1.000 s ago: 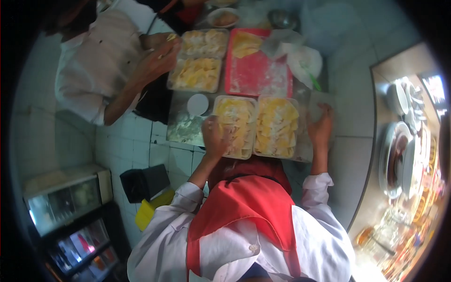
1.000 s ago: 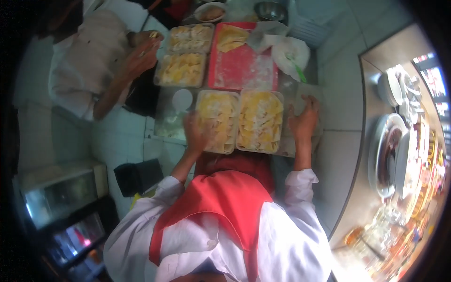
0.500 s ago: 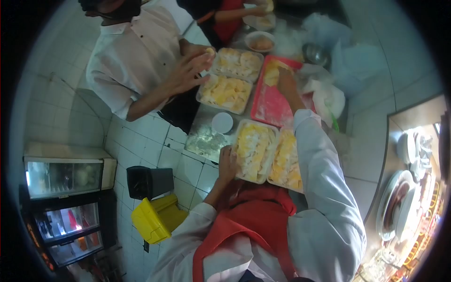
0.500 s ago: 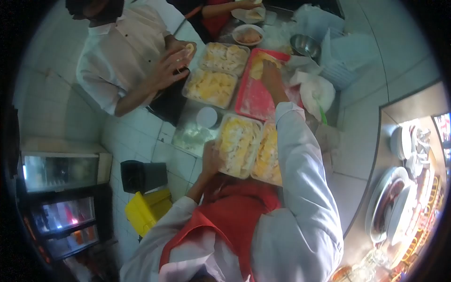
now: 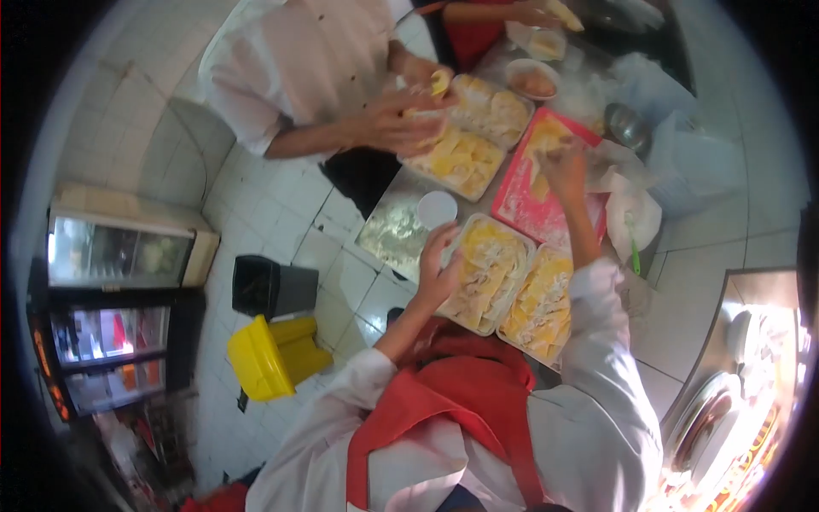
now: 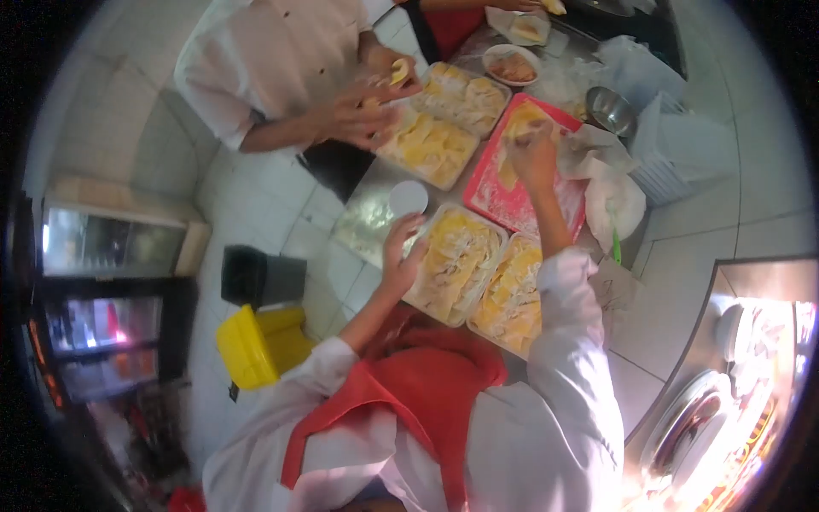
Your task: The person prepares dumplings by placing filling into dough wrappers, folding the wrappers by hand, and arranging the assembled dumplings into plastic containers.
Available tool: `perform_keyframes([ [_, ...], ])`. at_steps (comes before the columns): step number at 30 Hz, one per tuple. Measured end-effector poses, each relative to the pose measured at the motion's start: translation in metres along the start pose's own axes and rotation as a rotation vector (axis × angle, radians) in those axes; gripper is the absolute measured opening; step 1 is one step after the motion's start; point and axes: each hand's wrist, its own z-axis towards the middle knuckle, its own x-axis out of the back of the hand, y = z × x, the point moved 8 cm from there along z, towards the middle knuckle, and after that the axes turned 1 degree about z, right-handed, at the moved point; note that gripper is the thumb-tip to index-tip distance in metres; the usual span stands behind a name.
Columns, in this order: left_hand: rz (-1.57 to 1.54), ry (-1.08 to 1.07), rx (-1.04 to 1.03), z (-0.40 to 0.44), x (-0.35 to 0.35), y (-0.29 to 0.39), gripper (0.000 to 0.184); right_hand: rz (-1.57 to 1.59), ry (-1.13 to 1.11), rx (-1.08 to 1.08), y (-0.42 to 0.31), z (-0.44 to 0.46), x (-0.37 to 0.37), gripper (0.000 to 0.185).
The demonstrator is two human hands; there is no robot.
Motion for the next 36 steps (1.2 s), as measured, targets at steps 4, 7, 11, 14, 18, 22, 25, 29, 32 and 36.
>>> perform_keyframes([
  [4,-0.246,0.072,0.145,0.016,-0.018,-0.002,0.038,0.596,-0.413,-0.29,-0.075,-0.104,-0.061,0.04],
  [7,-0.231,0.003,0.38,0.006,0.009,-0.041,0.04,0.625,-0.551,-0.25,-0.104,-0.135,-0.09,0.034],
  [11,-0.452,0.096,0.526,-0.011,0.066,-0.058,0.035,0.121,-0.416,0.105,-0.112,-0.132,-0.118,0.024],
  [14,-0.4,0.041,0.464,-0.017,0.101,-0.053,0.032,-0.263,-0.433,0.348,-0.122,-0.149,-0.139,0.028],
  [18,-0.259,-0.06,0.304,-0.011,0.127,-0.041,0.038,-0.472,-0.51,0.405,-0.128,-0.154,-0.156,0.032],
  [22,-0.265,-0.073,0.468,-0.011,0.139,-0.034,0.034,-0.319,-0.525,0.347,-0.147,-0.149,-0.143,0.031],
  [25,-0.184,-0.18,0.499,-0.002,0.131,-0.033,0.033,0.404,-0.602,0.228,-0.171,-0.155,-0.132,0.044],
  [29,-0.293,-0.237,0.512,0.006,0.119,-0.02,0.032,0.822,-0.88,-0.162,-0.191,-0.179,-0.115,0.06],
  [32,-1.09,-0.022,0.612,-0.004,0.1,-0.032,0.032,0.872,-0.828,-0.229,-0.19,-0.178,-0.094,0.063],
  [36,-1.395,-0.012,0.726,-0.034,0.053,-0.034,0.038,0.859,-0.79,-0.266,-0.177,-0.175,-0.077,0.066],
])
